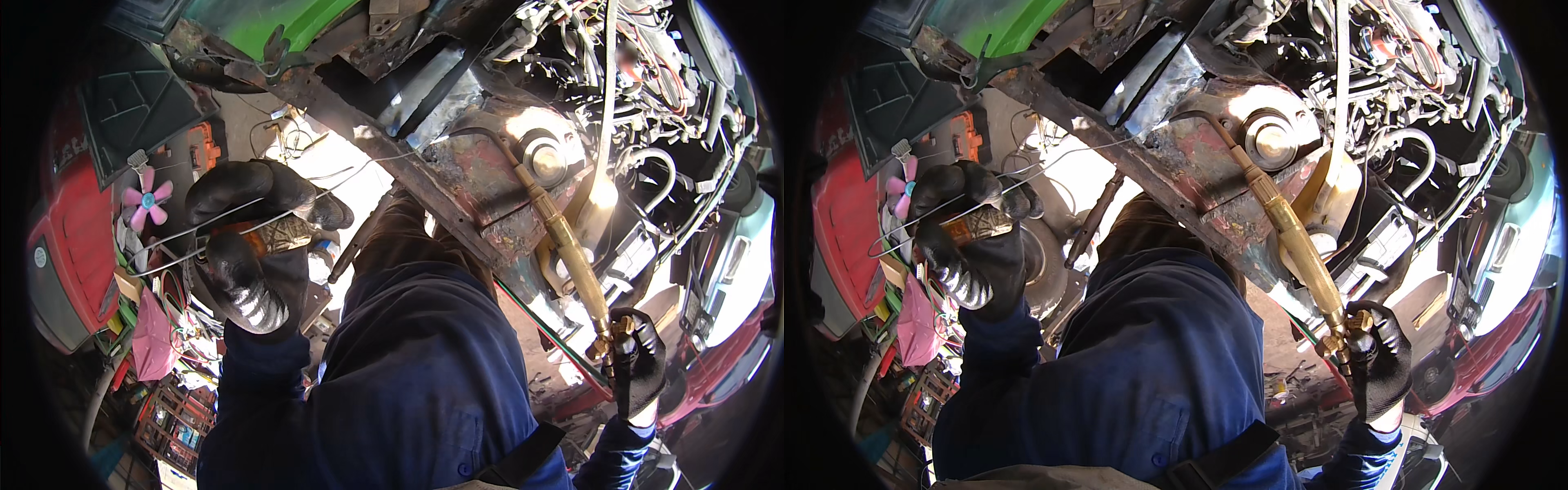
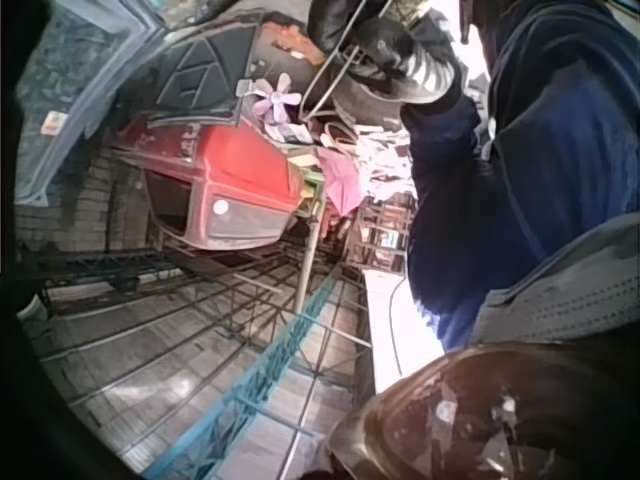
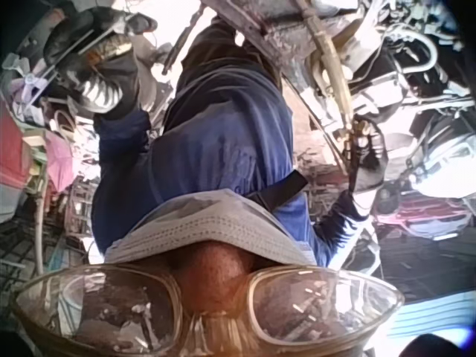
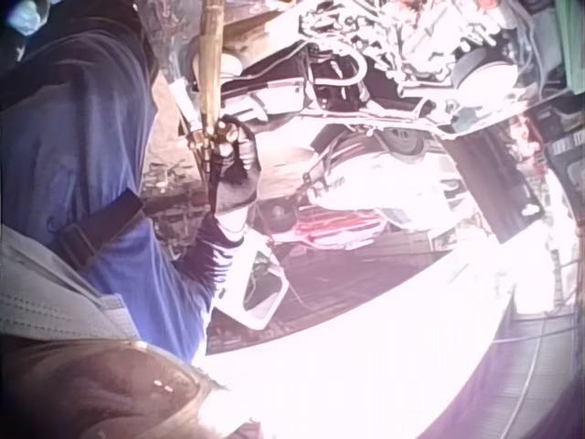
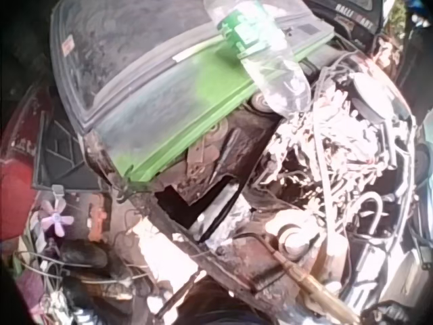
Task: The person welds a section of a green car's front frame using a handheld welding torch and filler rod. They repeatedly heat the metal, apply filler, and inspect the joint while working in a cluttered auto repair shop.
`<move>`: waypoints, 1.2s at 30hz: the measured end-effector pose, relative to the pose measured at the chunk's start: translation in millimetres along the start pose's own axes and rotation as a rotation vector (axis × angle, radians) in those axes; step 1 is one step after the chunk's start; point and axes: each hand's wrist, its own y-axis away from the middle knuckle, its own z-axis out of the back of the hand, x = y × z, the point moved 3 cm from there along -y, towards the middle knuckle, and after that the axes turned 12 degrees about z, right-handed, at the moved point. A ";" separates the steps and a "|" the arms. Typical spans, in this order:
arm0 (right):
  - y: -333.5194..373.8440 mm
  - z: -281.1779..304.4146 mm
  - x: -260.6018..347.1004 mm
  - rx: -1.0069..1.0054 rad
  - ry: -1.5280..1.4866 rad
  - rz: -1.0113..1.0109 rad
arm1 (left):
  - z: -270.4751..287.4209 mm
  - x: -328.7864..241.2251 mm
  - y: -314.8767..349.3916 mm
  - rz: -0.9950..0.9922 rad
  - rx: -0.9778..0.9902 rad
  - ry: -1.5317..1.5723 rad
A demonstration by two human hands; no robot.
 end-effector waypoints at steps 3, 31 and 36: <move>-4.9 -3.0 3.0 0.000 0.038 0.076 | -1.9 3.3 -2.1 -0.008 0.044 0.042; -13.8 1.5 2.0 0.047 -0.033 -0.025 | -15.8 6.6 -9.2 -0.029 0.116 0.130; -14.2 -3.0 -0.9 0.011 -0.006 0.007 | -14.5 6.6 -7.2 -0.027 0.036 0.112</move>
